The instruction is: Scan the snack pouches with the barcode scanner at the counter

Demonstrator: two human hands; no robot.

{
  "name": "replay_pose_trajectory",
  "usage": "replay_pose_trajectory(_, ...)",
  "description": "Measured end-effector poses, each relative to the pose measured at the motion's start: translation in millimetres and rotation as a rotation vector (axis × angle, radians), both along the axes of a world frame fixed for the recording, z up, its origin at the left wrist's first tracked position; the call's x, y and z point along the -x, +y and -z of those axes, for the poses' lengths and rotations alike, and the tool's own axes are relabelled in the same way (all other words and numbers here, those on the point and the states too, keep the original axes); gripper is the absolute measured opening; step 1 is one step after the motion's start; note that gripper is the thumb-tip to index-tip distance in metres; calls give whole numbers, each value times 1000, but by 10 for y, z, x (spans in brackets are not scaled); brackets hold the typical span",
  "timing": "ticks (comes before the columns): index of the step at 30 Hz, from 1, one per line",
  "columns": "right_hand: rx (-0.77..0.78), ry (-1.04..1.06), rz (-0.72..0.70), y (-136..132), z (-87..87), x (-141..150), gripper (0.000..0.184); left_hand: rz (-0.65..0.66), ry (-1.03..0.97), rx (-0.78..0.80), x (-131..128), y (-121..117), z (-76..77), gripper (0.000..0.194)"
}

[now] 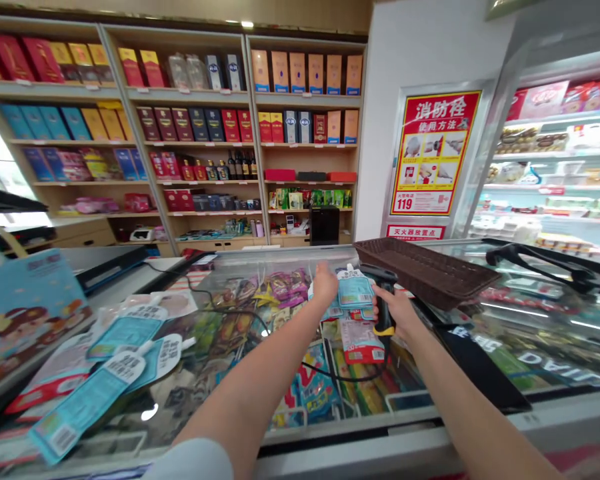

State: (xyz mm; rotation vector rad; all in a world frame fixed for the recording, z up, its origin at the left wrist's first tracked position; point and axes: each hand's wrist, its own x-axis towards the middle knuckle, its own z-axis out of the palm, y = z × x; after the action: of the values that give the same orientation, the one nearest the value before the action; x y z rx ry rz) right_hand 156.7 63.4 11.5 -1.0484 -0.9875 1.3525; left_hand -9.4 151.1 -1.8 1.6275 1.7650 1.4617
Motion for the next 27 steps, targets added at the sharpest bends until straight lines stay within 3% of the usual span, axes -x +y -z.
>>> replay_pose_trajectory(4, 1, 33, -57, -48, -68, 255, 27, -34, 46, -37, 683, -323, -126, 35)
replay_pose_trajectory(8, -7, 17, -122, -57, -85, 669, 27, -146, 183, 37, 1695, -970, -210, 34)
replay_pose_trajectory(12, -7, 37, -252, -28, -43, 1160, 28, -319, 489, 438, 2729, -1823, -241, 42)
replay_pose_trajectory(15, -5, 53, -361, -28, -23, 1526, 25, -443, 643, 664, 3293, -2371, -196, 46)
replay_pose_trajectory(19, -1, 76, -407, -98, -35, 1942, 24, -476, 671, 708, 3653, -2759, -90, 49)
replay_pose_trajectory(25, 16, 102, -433, -174, 57, 2168, 26, -479, 498, 710, 3788, -2872, -101, 36)
replay_pose_trajectory(27, 19, 81, -439, -156, 127, 2140, 26, -497, 380, 579, 3784, -2919, -136, 30)
